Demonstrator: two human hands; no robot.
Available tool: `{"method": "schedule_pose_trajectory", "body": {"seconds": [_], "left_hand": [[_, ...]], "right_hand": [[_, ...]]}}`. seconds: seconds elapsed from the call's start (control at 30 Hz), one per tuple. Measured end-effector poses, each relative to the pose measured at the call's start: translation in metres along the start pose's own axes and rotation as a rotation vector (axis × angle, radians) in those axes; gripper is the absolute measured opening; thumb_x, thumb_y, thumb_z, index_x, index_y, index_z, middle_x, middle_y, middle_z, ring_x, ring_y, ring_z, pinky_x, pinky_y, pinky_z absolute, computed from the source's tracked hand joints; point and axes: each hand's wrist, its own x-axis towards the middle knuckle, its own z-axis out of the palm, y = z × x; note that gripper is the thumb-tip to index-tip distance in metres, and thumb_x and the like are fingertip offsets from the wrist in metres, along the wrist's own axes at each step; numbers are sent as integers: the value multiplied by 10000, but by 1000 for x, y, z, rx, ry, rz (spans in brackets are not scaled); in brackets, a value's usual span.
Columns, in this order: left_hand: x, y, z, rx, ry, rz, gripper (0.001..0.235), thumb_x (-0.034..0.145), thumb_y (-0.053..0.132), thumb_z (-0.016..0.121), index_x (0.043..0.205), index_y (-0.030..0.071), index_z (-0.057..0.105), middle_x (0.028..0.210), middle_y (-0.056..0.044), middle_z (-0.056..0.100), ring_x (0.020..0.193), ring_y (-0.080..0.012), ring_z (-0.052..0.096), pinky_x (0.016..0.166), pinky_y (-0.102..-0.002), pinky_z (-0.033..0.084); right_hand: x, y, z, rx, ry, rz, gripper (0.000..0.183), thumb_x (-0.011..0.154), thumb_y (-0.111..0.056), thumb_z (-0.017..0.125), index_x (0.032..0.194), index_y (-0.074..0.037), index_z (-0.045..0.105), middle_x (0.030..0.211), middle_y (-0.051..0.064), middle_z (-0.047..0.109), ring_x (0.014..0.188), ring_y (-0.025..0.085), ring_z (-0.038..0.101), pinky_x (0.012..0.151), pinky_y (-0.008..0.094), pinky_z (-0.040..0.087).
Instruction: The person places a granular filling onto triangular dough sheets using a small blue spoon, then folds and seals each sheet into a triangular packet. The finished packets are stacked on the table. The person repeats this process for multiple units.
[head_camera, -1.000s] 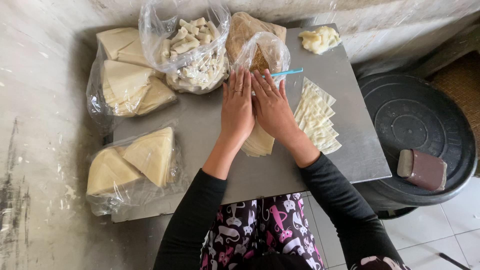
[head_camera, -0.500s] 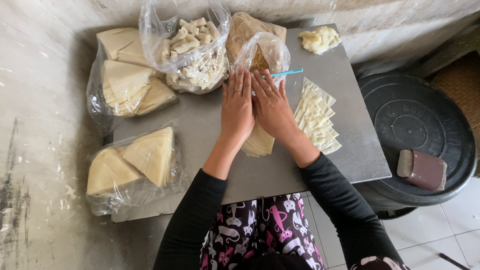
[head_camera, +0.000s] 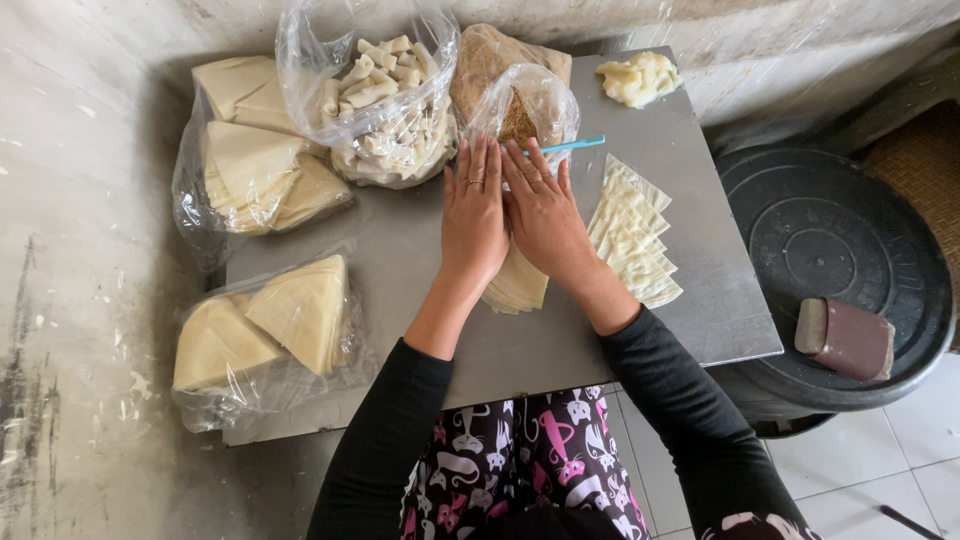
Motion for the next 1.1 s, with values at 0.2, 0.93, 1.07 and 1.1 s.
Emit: {"method": "schedule_pose_trajectory", "body": {"seconds": [0.2,0.93,1.07,1.1], "left_hand": [[0,0,0,9,5,1,594,1023,89,511,1581,-16,335,1665,-200,311,1571,-371,238,1263,-564,197],[0,2,-5,-21,12,6,588,1023,84,514,1577,-21,345,1665,-202,306,1570,-379,240,1259,-568,204],[1,3,-5,-30,17,9,589,1017,79,518,1572,-26,350,1660,-200,313,1566,-383,249,1256,-568,210],[1,3,-5,-29,20,10,588,1015,77,519,1570,-24,352,1659,-199,316,1565,-382,253,1256,-566,214]], "right_hand": [[0,0,0,-7,1,0,551,1053,-157,500,1579,-38,388,1643,162,375,1566,360,225,1227,628,181],[0,-1,-1,10,32,-13,541,1052,-142,502,1572,-36,400,1636,161,394,1562,364,245,1226,632,190],[-1,0,-1,24,44,-16,537,1054,-136,506,1572,-36,403,1638,159,395,1562,366,250,1229,636,195],[-1,1,0,30,48,-16,536,1055,-135,507,1572,-36,404,1639,158,395,1564,365,252,1231,636,197]]}}
